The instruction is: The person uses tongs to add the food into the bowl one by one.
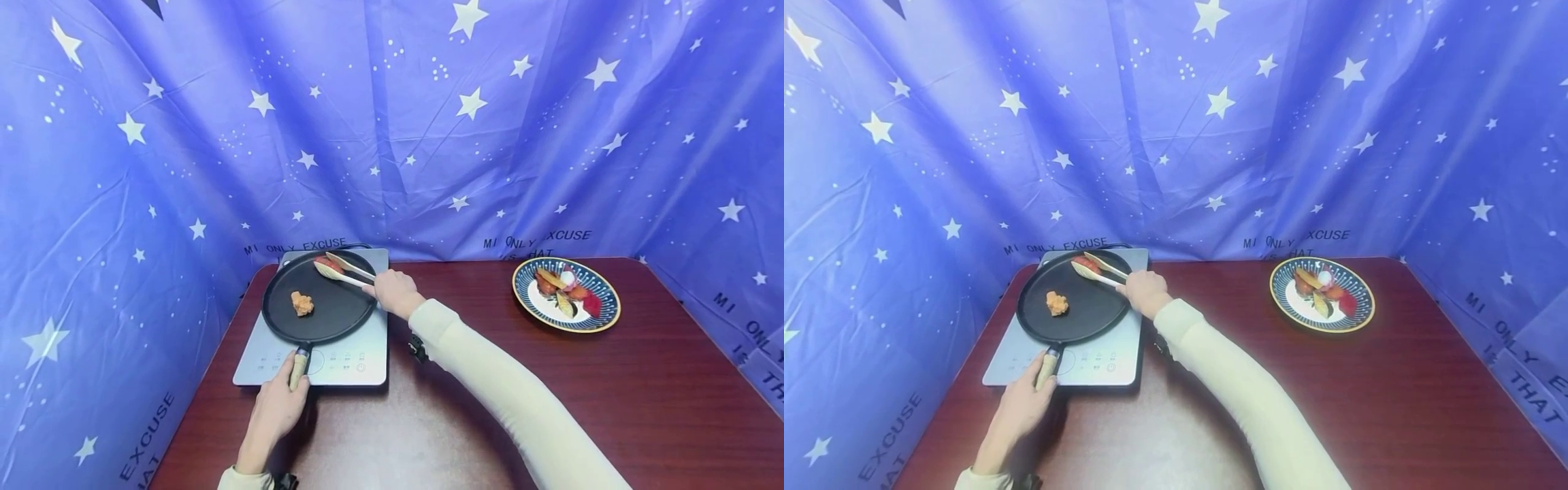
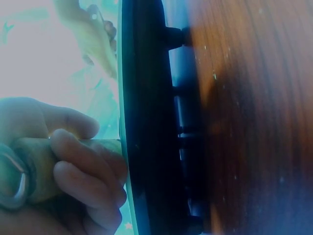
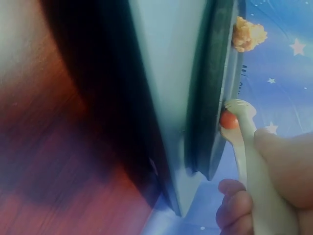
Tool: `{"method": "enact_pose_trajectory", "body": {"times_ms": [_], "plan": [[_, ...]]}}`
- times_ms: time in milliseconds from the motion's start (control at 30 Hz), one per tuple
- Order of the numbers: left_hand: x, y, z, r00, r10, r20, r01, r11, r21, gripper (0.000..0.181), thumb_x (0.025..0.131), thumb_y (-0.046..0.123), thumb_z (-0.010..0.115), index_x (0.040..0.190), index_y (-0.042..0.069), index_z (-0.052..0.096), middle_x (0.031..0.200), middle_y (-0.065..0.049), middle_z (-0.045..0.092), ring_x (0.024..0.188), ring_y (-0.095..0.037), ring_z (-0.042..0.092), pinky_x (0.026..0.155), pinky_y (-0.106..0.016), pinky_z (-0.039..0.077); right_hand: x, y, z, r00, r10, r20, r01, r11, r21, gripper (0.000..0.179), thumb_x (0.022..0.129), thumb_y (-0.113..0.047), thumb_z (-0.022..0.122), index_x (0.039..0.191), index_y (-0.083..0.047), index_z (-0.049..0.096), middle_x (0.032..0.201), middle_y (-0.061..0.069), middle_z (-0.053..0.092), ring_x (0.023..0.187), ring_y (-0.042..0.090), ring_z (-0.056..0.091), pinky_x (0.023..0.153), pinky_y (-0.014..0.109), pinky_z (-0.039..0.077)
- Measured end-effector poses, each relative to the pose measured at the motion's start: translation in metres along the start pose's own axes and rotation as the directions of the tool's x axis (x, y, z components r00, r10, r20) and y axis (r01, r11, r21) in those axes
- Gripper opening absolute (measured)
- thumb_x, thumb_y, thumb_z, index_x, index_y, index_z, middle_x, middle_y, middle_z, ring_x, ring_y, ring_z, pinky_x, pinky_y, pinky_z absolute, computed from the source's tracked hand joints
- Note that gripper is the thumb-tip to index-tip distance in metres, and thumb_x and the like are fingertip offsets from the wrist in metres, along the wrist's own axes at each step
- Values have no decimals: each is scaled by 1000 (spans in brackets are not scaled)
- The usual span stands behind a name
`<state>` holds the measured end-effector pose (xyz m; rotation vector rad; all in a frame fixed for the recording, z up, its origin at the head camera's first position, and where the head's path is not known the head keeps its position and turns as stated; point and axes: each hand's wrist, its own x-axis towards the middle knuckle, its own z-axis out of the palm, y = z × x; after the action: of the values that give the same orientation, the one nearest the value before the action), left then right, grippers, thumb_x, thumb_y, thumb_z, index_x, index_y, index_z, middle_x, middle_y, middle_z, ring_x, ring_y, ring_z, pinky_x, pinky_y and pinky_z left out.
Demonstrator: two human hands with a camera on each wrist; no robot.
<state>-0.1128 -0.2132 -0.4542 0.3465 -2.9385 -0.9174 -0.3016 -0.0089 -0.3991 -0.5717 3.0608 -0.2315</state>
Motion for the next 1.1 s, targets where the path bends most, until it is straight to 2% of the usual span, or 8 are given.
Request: {"method": "enact_pose_trajectory", "body": {"times_ms": [200,467,567,800,1100], "plan": [[2,-2,1,1000,-4,0,4,1000,7,58,91,27,50,145,7,37,97,-26,62,68,-28,53,65,-48,44,-4,3,-8,999,-32,-30,34,997,70,51,95,-51,46,65,-12,57,73,10,60,64,25,60,60,41,49],[0,-1,0,1000,-12,11,12,1000,6,59,91,27,49,145,6,36,103,-29,61,71,-29,54,65,-49,43,-19,9,-23,998,-8,-62,13,997,79,52,93,-55,46,77,-8,59,73,11,59,64,28,60,57,41,47],[0,0,0,1000,-7,16,7,1000,5,59,91,27,50,145,6,36,100,-28,61,71,-29,55,64,-49,44,-29,19,-29,996,10,-93,-2,997,83,51,93,-56,46,80,-8,57,69,9,56,63,29,59,55,41,45],[1,1,-2,1000,2,12,-2,1000,13,59,91,27,50,144,5,37,101,-29,61,71,-29,55,66,-50,44,-50,49,-39,988,25,-155,-13,996,83,54,92,-59,44,77,-9,55,63,8,52,59,30,57,52,44,44],[0,1,0,1000,-8,6,8,1000,2,58,91,26,50,144,7,38,92,-22,62,66,-27,53,62,-46,43,-78,94,-45,981,48,-187,-32,996,89,51,91,-57,47,72,-10,52,60,8,51,52,31,54,46,45,41]]}}
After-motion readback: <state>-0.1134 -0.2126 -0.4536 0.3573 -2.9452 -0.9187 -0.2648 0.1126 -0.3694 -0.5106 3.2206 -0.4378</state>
